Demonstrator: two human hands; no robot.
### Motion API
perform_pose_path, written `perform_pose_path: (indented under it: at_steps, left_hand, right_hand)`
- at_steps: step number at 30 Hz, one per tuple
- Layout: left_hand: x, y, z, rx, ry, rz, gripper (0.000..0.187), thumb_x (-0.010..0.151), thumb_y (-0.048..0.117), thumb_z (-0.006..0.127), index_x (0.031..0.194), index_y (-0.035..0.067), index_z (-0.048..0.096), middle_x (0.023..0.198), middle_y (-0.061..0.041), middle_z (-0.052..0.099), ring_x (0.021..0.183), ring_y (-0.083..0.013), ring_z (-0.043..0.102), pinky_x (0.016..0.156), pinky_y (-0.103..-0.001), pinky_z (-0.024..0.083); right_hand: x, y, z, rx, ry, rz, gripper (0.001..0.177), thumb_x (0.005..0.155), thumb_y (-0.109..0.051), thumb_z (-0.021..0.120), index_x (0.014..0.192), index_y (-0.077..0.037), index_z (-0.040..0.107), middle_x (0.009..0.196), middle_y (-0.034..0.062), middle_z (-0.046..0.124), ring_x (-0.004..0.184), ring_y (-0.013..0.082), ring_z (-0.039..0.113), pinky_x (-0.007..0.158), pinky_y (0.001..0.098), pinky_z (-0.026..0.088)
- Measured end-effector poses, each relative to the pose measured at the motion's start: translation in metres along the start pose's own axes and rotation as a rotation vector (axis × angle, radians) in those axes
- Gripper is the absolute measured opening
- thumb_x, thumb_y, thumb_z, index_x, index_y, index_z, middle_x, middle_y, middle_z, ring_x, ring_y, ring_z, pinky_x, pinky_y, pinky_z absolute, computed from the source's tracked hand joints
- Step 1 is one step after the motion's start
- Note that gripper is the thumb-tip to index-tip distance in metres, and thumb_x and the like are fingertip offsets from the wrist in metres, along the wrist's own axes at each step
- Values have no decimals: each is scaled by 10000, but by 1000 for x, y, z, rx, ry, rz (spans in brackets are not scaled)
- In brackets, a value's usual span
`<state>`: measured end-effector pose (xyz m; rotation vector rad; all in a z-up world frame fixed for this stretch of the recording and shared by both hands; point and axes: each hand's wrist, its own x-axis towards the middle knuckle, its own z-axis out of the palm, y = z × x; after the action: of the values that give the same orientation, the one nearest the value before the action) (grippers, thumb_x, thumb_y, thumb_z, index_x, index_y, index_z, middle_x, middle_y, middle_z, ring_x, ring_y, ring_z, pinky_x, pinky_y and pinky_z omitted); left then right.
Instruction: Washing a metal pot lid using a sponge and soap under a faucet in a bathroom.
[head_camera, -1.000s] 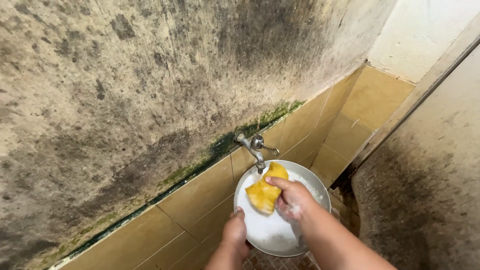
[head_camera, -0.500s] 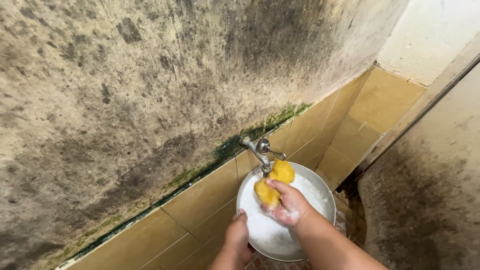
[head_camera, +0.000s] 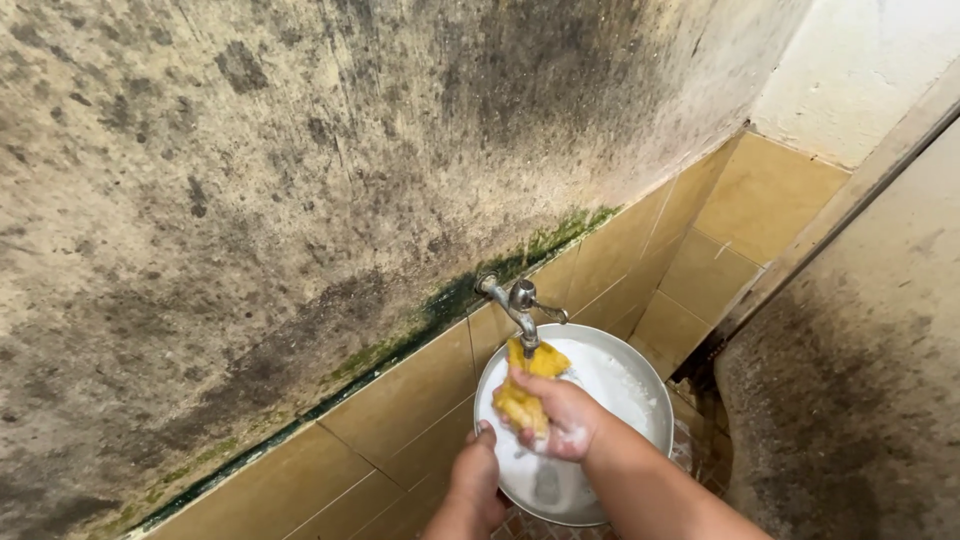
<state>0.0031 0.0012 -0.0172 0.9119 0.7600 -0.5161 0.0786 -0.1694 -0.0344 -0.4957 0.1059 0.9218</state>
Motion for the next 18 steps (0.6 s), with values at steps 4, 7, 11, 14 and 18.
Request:
perform_pose_path:
  at_steps: [4, 7, 11, 14, 18]
  left_hand:
    - [-14, 8, 6, -12, -2, -18, 457, 1048, 442, 407, 1444, 231, 491, 1301, -149, 680, 1106, -372, 690, 917, -591, 567]
    - [-13, 8, 4, 7, 8, -23, 453, 1047, 445, 402, 1439, 236, 491, 1303, -143, 681, 1104, -364, 692, 914, -595, 561]
    - [-4, 1, 2, 25, 14, -18, 467, 1048, 453, 406, 1441, 220, 500, 1310, -128, 678, 1109, -359, 691, 927, -595, 555]
    - [17, -13, -4, -10, -14, -16, 476, 1052, 450, 403, 1447, 201, 497, 1316, -145, 678, 1113, -376, 695, 937, -597, 555]
    - [31, -26, -7, -75, -62, -7, 495, 1050, 441, 402, 1459, 179, 498, 1346, -172, 686, 1127, -389, 699, 953, -589, 553]
  right_hand:
    - [-45, -15, 137, -57, 392, 29, 444, 857, -373, 558, 1183, -91, 667, 1101, 96, 714, 959, 227, 731, 670, 439, 643]
    - [-47, -15, 128, -165, 443, 37, 430, 870, -322, 593, 1224, -98, 690, 1143, 65, 768, 945, 238, 757, 742, 431, 641]
    - [-49, -7, 113, -469, 630, -108, 501, 937, -328, 692, 1270, 42, 633, 1076, 177, 774, 932, 296, 769, 839, 460, 600]
    - [-46, -2, 97, -481, 607, -212, 449, 940, -191, 705, 1271, 105, 639, 1073, 182, 784, 939, 299, 780, 867, 419, 622]
    - [-47, -2, 130, -404, 654, -380, 482, 873, 3, 623, 1304, -211, 599, 1076, 92, 745, 927, 262, 738, 853, 413, 606]
